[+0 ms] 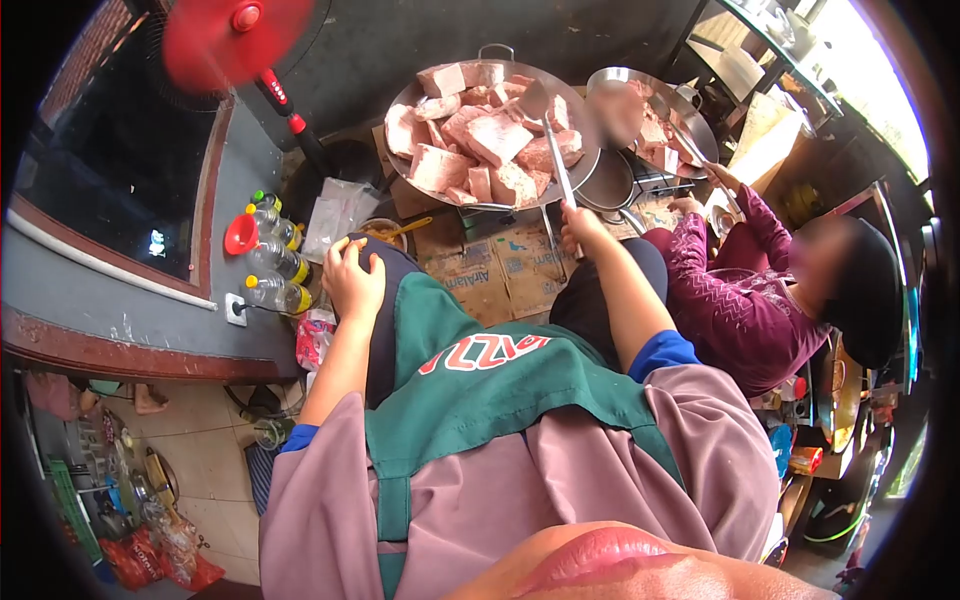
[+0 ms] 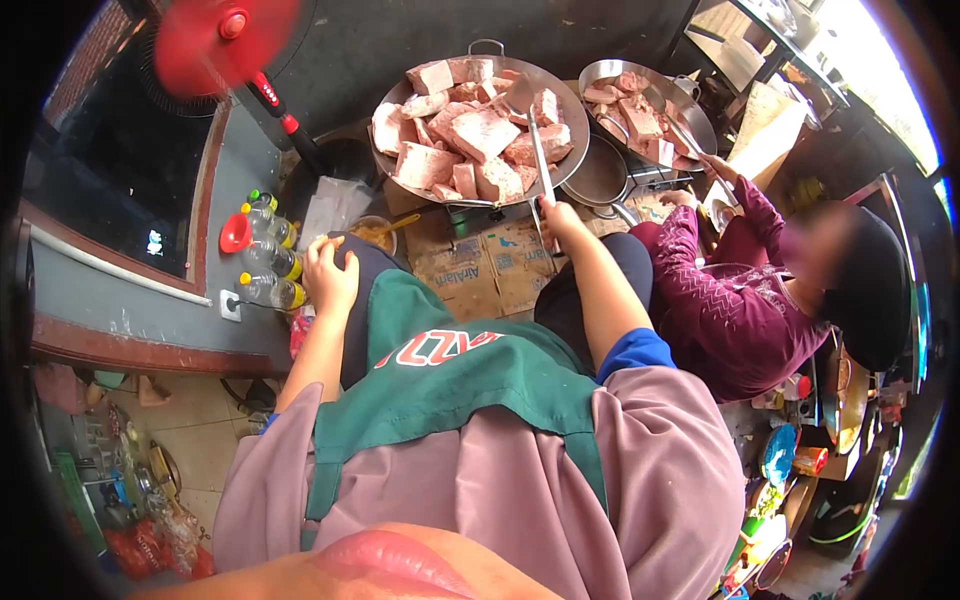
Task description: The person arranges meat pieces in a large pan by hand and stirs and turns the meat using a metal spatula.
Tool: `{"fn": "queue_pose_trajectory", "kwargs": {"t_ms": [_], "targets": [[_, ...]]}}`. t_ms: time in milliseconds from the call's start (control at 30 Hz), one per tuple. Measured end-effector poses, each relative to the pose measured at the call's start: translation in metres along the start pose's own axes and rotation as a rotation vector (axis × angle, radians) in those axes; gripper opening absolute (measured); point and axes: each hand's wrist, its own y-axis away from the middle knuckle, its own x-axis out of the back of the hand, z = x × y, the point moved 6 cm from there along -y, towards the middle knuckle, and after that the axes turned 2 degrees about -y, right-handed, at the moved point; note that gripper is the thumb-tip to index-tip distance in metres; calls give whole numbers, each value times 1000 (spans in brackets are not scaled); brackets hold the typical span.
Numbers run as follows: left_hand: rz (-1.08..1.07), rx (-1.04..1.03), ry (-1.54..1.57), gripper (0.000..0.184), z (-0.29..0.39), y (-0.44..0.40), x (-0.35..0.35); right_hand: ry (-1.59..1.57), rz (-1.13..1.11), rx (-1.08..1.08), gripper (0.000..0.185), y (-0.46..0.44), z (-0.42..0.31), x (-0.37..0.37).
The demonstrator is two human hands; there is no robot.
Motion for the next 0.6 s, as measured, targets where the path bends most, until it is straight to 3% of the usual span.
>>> {"fn": "queue_pose_trajectory", "kwargs": {"t_ms": [67, 167, 267, 300, 400, 467, 533, 600], "targets": [[1, -11, 5, 30, -1, 3, -1, -161, -31, -11, 33, 38, -33, -5], [9, -5, 5, 30, -5, 3, -1, 39, 136, 295, 34, 75, -62, -3], [5, 10, 8, 30, -9, 3, -2, 536, 606, 874, 35, 66, -62, 10], [18, -1, 10, 29, -9, 2, -2, 631, 711, 914, 36, 79, -56, 3], [27, 6, -3, 29, -5, 3, -2, 899, 744, 645, 39, 12, 13, 20], [13, 0, 1, 29, 0, 3, 1, 637, 383, 351, 38, -16, 16, 24], [18, -7, 7, 28, 0, 2, 3, -47, 21, -18, 36, 23, 4, -2], [28, -23, 16, 28, -1, 4, 2, -198, -45, -34, 35, 42, -20, 2]]}}
